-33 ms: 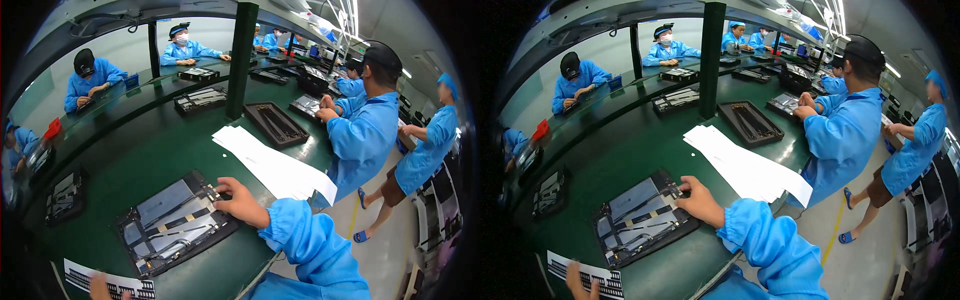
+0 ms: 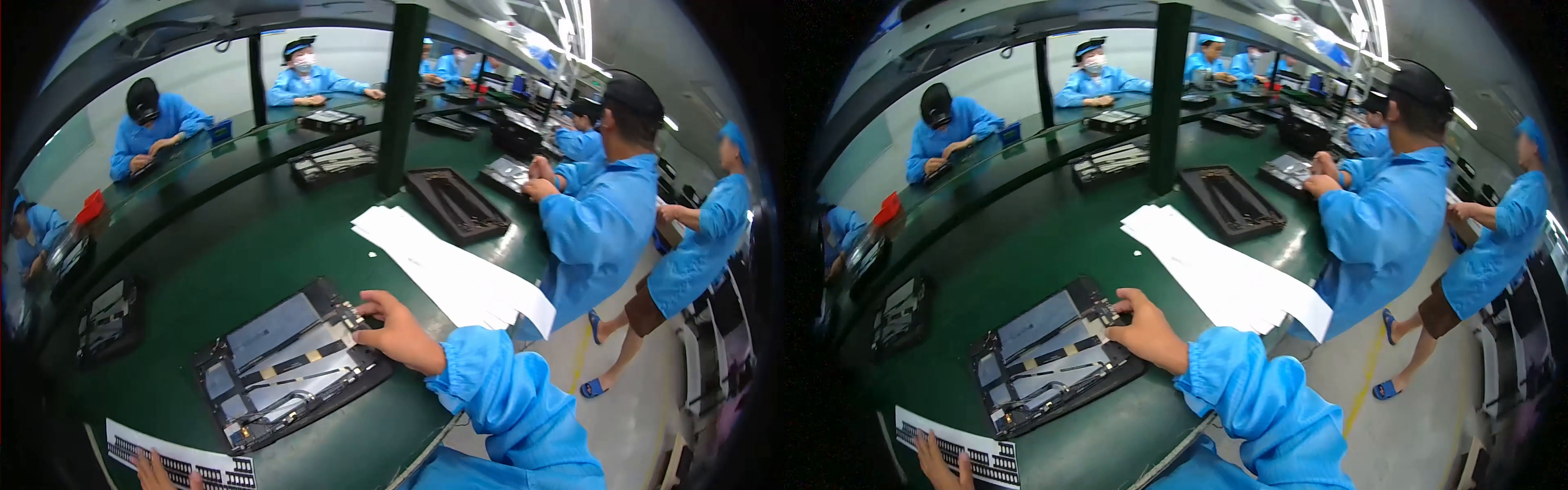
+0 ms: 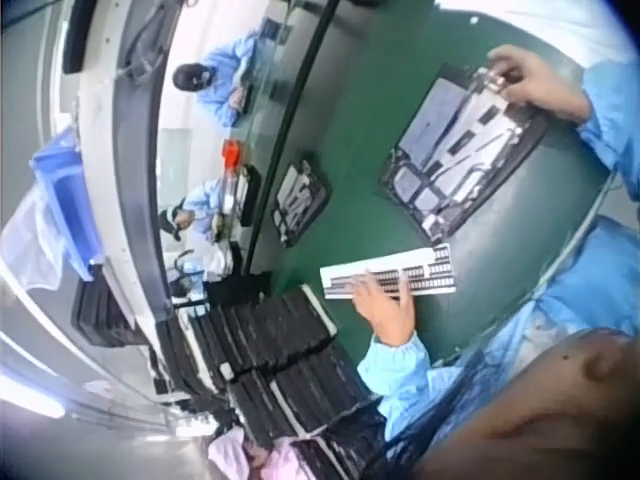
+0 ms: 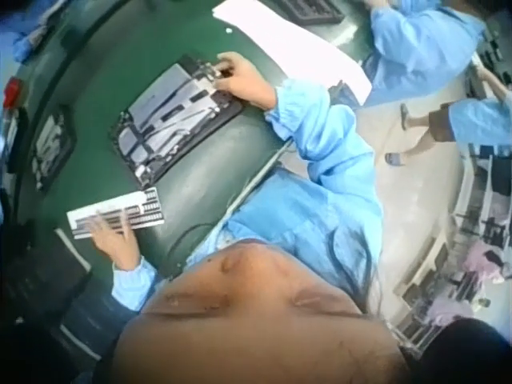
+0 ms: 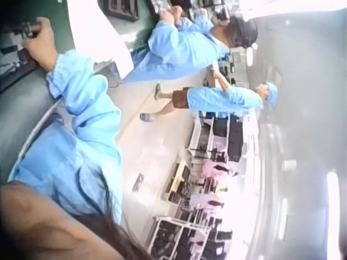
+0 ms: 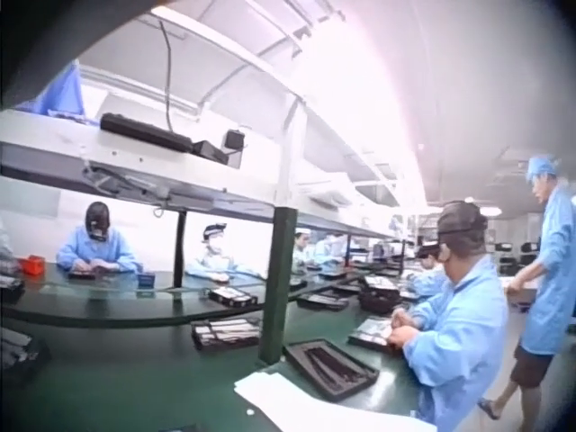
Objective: The person assembles internal components of a tablet by hand, attaching ribbon cables and securing parts like an internal battery and sticker strips within the tablet chassis.
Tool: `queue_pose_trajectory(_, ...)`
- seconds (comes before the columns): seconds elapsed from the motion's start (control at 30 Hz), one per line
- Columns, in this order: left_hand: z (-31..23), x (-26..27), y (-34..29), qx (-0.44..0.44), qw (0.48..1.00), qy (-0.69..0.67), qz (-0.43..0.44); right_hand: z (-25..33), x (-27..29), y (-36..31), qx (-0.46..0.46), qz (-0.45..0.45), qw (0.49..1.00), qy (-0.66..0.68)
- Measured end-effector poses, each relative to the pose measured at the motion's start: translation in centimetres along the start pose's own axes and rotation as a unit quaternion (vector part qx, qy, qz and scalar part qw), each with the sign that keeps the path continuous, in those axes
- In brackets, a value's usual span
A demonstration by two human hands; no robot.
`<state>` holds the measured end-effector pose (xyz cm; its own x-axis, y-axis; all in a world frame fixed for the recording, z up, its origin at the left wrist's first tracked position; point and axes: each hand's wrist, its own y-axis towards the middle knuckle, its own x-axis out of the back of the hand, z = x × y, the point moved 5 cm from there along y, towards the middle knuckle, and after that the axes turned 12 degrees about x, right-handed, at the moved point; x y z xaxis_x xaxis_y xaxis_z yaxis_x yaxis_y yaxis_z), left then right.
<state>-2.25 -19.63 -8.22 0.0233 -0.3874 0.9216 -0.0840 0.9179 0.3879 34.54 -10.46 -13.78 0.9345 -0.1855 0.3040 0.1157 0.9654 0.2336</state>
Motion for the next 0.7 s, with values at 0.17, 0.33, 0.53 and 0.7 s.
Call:
queue_pose_trajectory(0.17, 3.3, -5.2, -1.1, -0.016, 0.969, -0.113, 0.22, 2.3, -3.0, 0.4, -0.042, 0.018, 0.984, 0.174)
queue_pose_trajectory(0.33, -1.6, -5.9, 0.5, -0.13, 0.938, -0.194, 0.255, 0.5, -2.3, 0.7, -0.167, 0.034, 0.934, 0.314)
queue_pose_trajectory(0.53, -3.5, -6.2, 1.2, -0.185, 0.925, -0.203, 0.264, 2.4, 2.5, 2.1, -0.047, 0.0, 0.937, 0.346)
queue_pose_trajectory(0.7, -8.0, -5.1, 1.7, -0.168, 0.868, -0.414, 0.216, 6.8, 6.6, 3.7, 0.03, -0.067, 0.931, 0.357)
